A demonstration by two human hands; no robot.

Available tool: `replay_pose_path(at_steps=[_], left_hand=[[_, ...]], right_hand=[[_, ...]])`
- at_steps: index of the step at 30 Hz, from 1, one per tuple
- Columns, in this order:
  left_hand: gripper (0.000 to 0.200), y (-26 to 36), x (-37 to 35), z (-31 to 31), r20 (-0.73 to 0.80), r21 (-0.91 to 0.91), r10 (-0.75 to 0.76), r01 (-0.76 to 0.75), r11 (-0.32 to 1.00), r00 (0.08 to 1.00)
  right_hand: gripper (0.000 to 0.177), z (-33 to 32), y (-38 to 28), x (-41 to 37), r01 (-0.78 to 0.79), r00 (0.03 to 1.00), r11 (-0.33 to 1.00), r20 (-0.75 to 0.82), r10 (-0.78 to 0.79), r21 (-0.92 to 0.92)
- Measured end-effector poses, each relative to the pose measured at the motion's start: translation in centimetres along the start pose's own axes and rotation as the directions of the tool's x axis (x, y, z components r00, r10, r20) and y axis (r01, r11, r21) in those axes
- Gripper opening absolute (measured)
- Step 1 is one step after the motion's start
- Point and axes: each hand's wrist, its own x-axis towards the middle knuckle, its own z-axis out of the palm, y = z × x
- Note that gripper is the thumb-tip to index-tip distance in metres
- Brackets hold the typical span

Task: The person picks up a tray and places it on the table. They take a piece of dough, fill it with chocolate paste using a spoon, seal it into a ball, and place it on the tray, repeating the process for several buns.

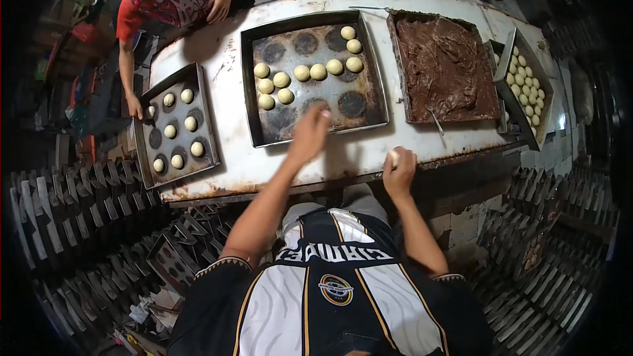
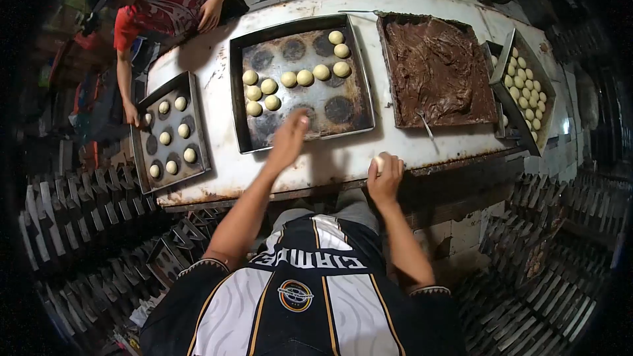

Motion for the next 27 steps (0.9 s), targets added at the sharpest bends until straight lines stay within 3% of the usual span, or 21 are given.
replay_pose_path(at_steps=[1, 2, 4, 5, 6, 8, 10, 12, 14, 16, 17, 18, 20, 22, 24, 26, 27], left_hand=[[0.045, -2.4, 1.5, -1.0, -0.111, 0.288, 0.102, -0.066, 0.955, 0.989], [0.045, -4.5, 3.1, -1.7, -0.193, 0.559, 0.227, -0.084, 0.825, 0.955], [0.044, -7.6, 5.6, -2.9, -0.157, 0.766, 0.352, -0.112, 0.633, 0.923], [0.043, -8.9, 6.7, -2.9, -0.162, 0.702, 0.157, 0.002, 0.712, 0.974], [0.040, -11.5, 7.2, -2.4, -0.204, 0.753, 0.315, -0.057, 0.656, 0.927], [0.035, -12.4, 8.3, -2.7, -0.208, 0.737, 0.238, -0.008, 0.676, 0.949], [0.031, -11.9, 8.9, -2.9, -0.343, 0.603, 0.189, 0.061, 0.796, 0.920], [0.025, -10.3, 8.3, -3.3, -0.389, 0.518, 0.182, 0.051, 0.854, 0.903], [0.016, -8.4, 7.1, -2.8, -0.425, 0.412, 0.206, -0.014, 0.911, 0.881], [0.014, -7.3, 4.7, -2.3, -0.419, 0.299, 0.204, -0.077, 0.951, 0.885], [0.013, -5.4, 2.8, -2.4, -0.437, 0.265, 0.185, -0.070, 0.962, 0.880], [0.016, -4.9, 1.3, -2.9, -0.416, 0.263, 0.203, -0.096, 0.960, 0.887], [0.019, -3.5, -2.7, -4.4, -0.428, 0.198, 0.188, -0.111, 0.974, 0.884], [0.022, -3.8, -6.7, -6.4, -0.472, 0.134, 0.160, -0.109, 0.985, 0.867], [0.022, -5.3, -10.5, -8.4, -0.559, 0.056, 0.122, -0.110, 0.992, 0.820], [0.022, -6.7, -14.4, -11.6, -0.580, 0.112, 0.106, -0.050, 0.993, 0.808], [0.022, -7.4, -16.2, -13.2, -0.608, 0.123, 0.108, -0.041, 0.992, 0.787]], right_hand=[[0.024, 0.6, 3.4, -0.6, 0.044, 0.992, 0.997, 0.123, -0.036, -0.062], [0.024, 1.5, 5.6, -0.4, 0.106, 0.966, 0.988, 0.246, -0.075, -0.113], [0.023, 4.4, 6.1, 1.8, 0.068, 0.991, 0.995, 0.124, -0.059, -0.070], [0.022, 6.4, 5.4, 2.8, 0.065, 0.995, 0.997, 0.080, -0.063, -0.027], [0.021, 6.5, 3.0, 2.9, 0.072, 0.991, 0.996, 0.117, -0.066, -0.048], [0.018, 6.7, 4.6, 0.1, 0.250, 0.895, 0.964, 0.356, -0.267, 0.094], [0.017, 4.2, 9.1, -0.6, 0.213, 0.813, 0.966, 0.521, -0.260, 0.149], [0.015, 3.4, 10.1, 1.4, 0.260, 0.942, 0.950, 0.263, -0.211, -0.171], [0.021, 5.9, 8.9, 3.9, -0.024, 0.972, 0.980, 0.226, 0.070, -0.198], [0.023, 8.3, 7.8, 0.9, 0.172, 0.983, 0.974, 0.087, -0.160, -0.149], [0.024, 5.5, 6.1, 0.4, 0.170, 0.922, 0.985, 0.356, -0.154, -0.015], [0.018, 5.5, 9.1, -0.4, 0.318, 0.880, 0.946, 0.351, -0.320, 0.067], [0.015, 1.7, 11.7, 0.8, 0.241, 0.901, 0.970, 0.366, -0.233, 0.026], [0.013, 2.7, 12.4, 2.6, 0.118, 0.993, 0.937, 0.030, -0.115, -0.329], [0.013, 4.8, 11.1, 3.4, 0.013, 0.999, 0.966, -0.047, -0.026, -0.258], [0.013, 5.4, 9.1, 1.2, 0.183, 0.983, 0.951, 0.055, -0.174, -0.251], [0.012, 5.7, 12.7, -0.3, 0.380, 0.922, 0.902, 0.167, -0.350, -0.207]])
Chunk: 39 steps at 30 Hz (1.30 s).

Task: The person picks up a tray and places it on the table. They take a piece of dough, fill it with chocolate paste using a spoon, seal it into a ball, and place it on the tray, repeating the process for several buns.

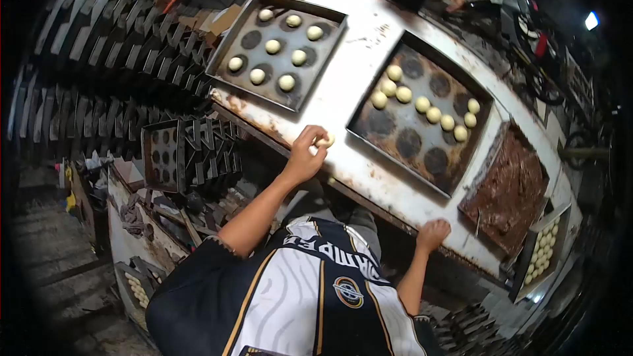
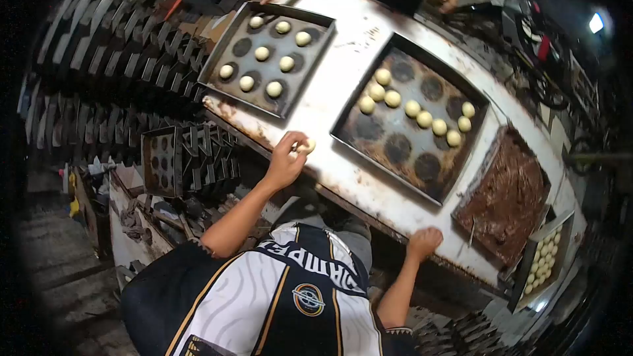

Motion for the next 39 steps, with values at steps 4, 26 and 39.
replay_pose_path(at_steps=[4, 26, 39], left_hand=[[0.019, -3.6, -1.4, -9.9, -0.081, -0.046, -0.117, 0.114, 0.992, 0.990], [0.023, -14.3, -20.5, -33.5, -0.678, -0.502, -0.582, 0.296, 0.813, 0.449], [0.026, -13.3, -19.6, -29.9, -0.396, -0.846, -0.805, 0.166, 0.507, 0.442]], right_hand=[[0.019, -4.8, -2.3, 0.6, -0.595, 0.803, 0.803, -0.036, 0.594, -0.019], [0.021, 13.8, -69.1, 34.6, 0.544, 0.825, 0.545, -0.288, -0.486, 0.639], [0.015, 3.3, -57.5, 8.1, 0.081, 0.439, 0.372, 0.302, -0.846, 0.925]])
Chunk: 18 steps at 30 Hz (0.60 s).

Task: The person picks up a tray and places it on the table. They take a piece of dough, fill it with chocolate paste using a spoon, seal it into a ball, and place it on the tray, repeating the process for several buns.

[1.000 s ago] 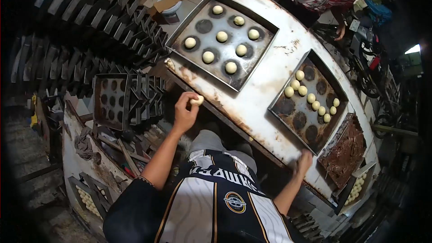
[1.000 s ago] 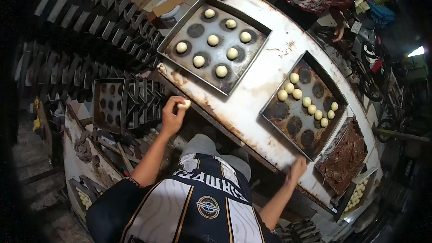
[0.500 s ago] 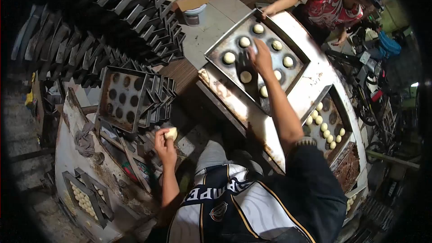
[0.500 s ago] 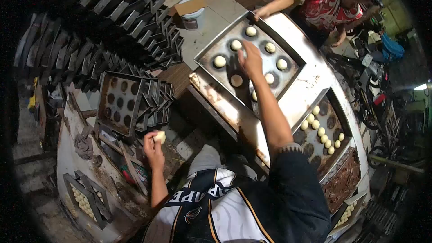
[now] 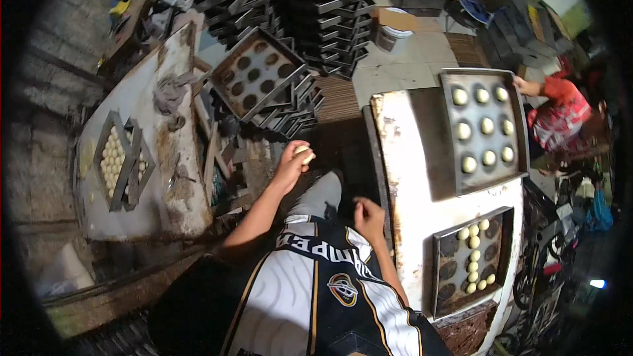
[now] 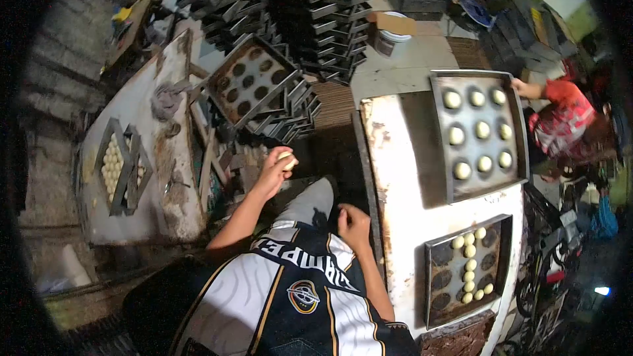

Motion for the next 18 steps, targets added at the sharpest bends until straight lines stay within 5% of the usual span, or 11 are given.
replay_pose_path(at_steps=[4, 5, 9, 12, 14, 16, 17, 18], left_hand=[[0.024, 0.1, 0.6, -2.5, -0.027, 0.085, -0.031, 0.033, 0.996, 0.999], [0.024, -0.1, 1.3, -4.1, -0.046, 0.108, -0.038, 0.043, 0.993, 0.998], [0.024, 0.9, 4.9, -11.1, -0.140, 0.188, -0.078, 0.104, 0.977, 0.987], [0.022, 2.6, 6.9, -16.7, -0.241, 0.192, -0.144, 0.192, 0.962, 0.960], [0.027, 1.9, 8.0, -22.0, -0.293, 0.124, -0.109, 0.151, 0.981, 0.950], [0.029, 0.0, 7.7, -28.0, -0.234, 0.365, 0.218, -0.122, 0.923, 0.947], [0.029, -1.6, 8.1, -31.9, -0.265, 0.739, 0.233, 0.042, 0.673, 0.936], [0.029, -3.3, 7.5, -34.3, -0.361, 0.587, 0.176, 0.077, 0.806, 0.916]], right_hand=[[0.019, 0.9, -3.1, 9.0, 0.051, 0.999, 0.998, -0.013, -0.052, -0.028], [0.026, 1.2, -4.7, 11.8, -0.060, 0.991, 0.995, 0.112, 0.069, -0.075], [0.049, 10.4, -4.1, 24.3, 0.333, 0.905, 0.875, 0.379, -0.192, -0.352], [0.066, 20.9, -1.2, 36.8, 0.335, 0.865, 0.893, 0.473, -0.166, -0.299], [0.074, 27.7, 1.7, 45.2, 0.333, 0.897, 0.813, 0.425, -0.118, -0.478], [0.072, 32.6, 4.5, 51.9, 0.208, 0.952, 0.879, 0.297, -0.080, -0.430], [0.069, 35.1, 6.5, 54.6, 0.154, 0.963, 0.870, 0.270, -0.025, -0.469], [0.067, 37.4, 9.1, 56.7, 0.088, 0.971, 0.858, 0.234, 0.039, -0.507]])
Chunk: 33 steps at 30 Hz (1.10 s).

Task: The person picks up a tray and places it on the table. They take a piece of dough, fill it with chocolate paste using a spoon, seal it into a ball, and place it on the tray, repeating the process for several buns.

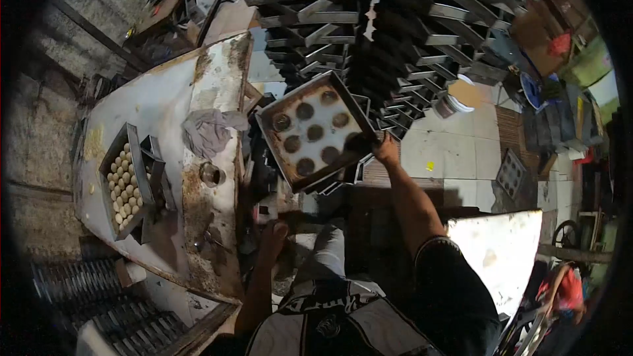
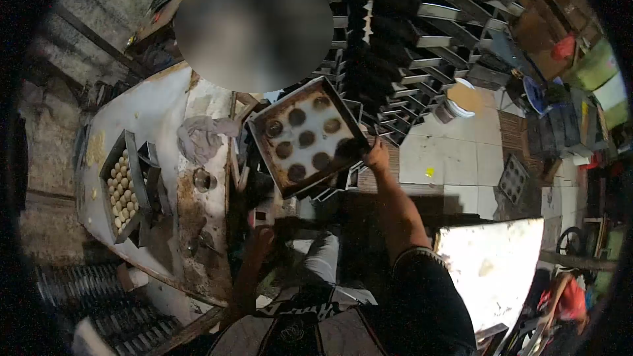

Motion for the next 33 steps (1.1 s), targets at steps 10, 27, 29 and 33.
replay_pose_path(at_steps=[10, 27, 29, 33], left_hand=[[0.033, 6.0, 1.2, -4.4, -0.009, -0.210, -0.200, 0.194, 0.958, 0.980], [0.054, 44.7, -1.9, 17.0, 0.242, 0.014, 0.706, -0.730, 0.683, 0.665], [0.047, 46.2, -7.7, 19.6, 0.313, -0.016, 0.718, -0.753, 0.658, 0.621], [0.039, 47.2, -16.0, 20.8, 0.540, -0.193, 0.675, -0.707, 0.680, 0.502]], right_hand=[[0.036, 14.9, 16.4, 9.4, 0.221, 0.791, 0.862, 0.433, -0.432, 0.457], [0.069, -30.4, -10.8, -40.7, -0.091, 0.896, 0.919, -0.372, 0.244, 0.384], [0.071, -32.3, -8.9, -45.4, -0.097, 0.849, 0.887, -0.428, 0.310, 0.452], [0.073, -33.4, -3.7, -53.3, -0.118, 0.691, 0.853, -0.575, 0.438, 0.508]])
